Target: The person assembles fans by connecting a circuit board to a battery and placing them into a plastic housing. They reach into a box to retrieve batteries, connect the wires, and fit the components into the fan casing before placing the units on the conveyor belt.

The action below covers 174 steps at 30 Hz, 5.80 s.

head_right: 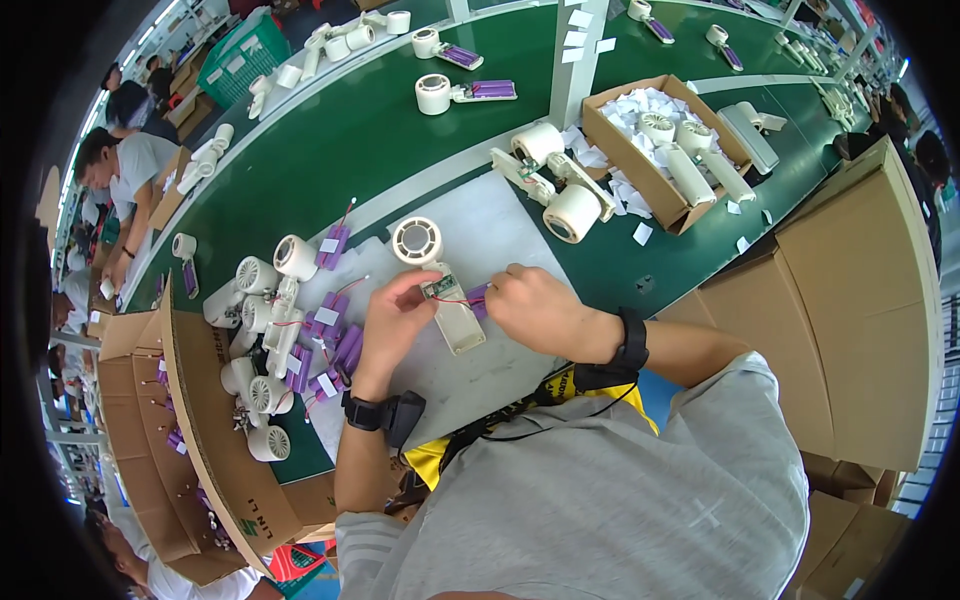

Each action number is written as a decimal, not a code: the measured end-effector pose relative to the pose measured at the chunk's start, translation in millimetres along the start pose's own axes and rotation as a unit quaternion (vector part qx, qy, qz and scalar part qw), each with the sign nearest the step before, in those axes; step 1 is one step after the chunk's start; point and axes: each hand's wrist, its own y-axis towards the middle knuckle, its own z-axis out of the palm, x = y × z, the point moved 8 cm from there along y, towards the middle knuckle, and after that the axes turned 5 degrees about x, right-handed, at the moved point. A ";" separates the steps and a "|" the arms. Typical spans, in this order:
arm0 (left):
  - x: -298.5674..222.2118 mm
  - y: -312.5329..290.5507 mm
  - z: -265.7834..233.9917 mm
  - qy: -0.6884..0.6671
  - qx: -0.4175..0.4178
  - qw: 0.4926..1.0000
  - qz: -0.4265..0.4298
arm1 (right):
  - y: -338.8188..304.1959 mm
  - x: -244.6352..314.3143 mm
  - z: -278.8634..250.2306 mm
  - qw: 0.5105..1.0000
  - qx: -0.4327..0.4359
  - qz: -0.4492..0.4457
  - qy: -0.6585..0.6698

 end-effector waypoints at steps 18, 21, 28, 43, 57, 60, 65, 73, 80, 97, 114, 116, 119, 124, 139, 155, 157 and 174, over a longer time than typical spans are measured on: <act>5.9 1.5 9.1 -0.025 -0.016 0.999 -0.014 | -17.0 -1.9 -4.8 0.998 -0.047 -0.005 0.036; 5.2 0.3 9.4 -0.019 -0.009 1.000 -0.001 | -11.6 2.8 3.2 1.000 -0.011 0.018 0.008; 3.9 1.4 7.5 -0.011 -0.005 1.000 -0.003 | -6.4 -17.8 -4.6 0.994 -0.042 0.060 0.077; 11.3 -0.4 8.8 -0.017 -0.022 1.000 -0.004 | -26.7 -58.4 -67.1 0.959 -0.056 0.172 0.219; 4.9 -0.5 4.9 0.043 0.016 0.999 0.026 | 11.4 -30.4 27.8 0.874 0.290 0.102 0.376; 0.4 0.4 4.3 0.024 0.016 0.998 0.047 | 6.8 -30.2 41.2 0.778 0.171 0.070 0.601; -8.4 -0.5 3.2 0.078 0.018 0.995 0.053 | -1.4 -7.3 15.0 0.615 0.163 0.056 0.770; -28.5 -5.1 2.1 0.190 -0.020 0.977 0.099 | 3.2 -16.1 28.9 0.702 0.226 0.035 0.674; -34.0 -7.7 3.8 0.186 -0.042 0.975 0.112 | 13.6 -23.3 11.0 0.812 0.145 -0.041 0.564; -36.8 -10.8 1.2 0.209 0.010 0.972 0.103 | 22.1 0.4 13.2 0.934 0.080 -0.060 0.343; -40.3 -8.4 4.6 0.242 0.038 0.963 0.109 | 7.6 11.9 2.3 0.966 -0.008 -0.108 0.236; -40.7 -8.7 3.4 0.243 0.040 0.962 0.115 | 8.8 12.1 3.7 0.965 0.008 -0.109 0.237; -42.3 -14.2 0.2 0.242 0.037 0.964 0.102 | 11.1 16.9 2.5 0.963 -0.003 -0.127 0.236; -40.5 -10.0 2.7 0.237 0.038 0.965 0.106 | 8.1 13.7 10.3 0.964 0.025 -0.112 0.239; -33.6 -5.9 -4.1 0.190 0.012 0.979 0.074 | 22.7 10.2 8.4 0.965 0.010 -0.079 0.251; -12.6 -9.4 -5.0 0.008 0.068 0.995 -0.071 | 31.4 7.3 15.5 0.951 0.012 -0.101 0.291; -3.5 -22.2 -10.2 -0.004 0.050 0.993 -0.111 | 34.1 17.0 21.9 0.943 0.022 -0.129 0.305; -5.7 4.7 10.1 -0.001 0.083 0.996 -0.046 | 35.0 -24.9 16.8 0.904 0.025 0.037 0.425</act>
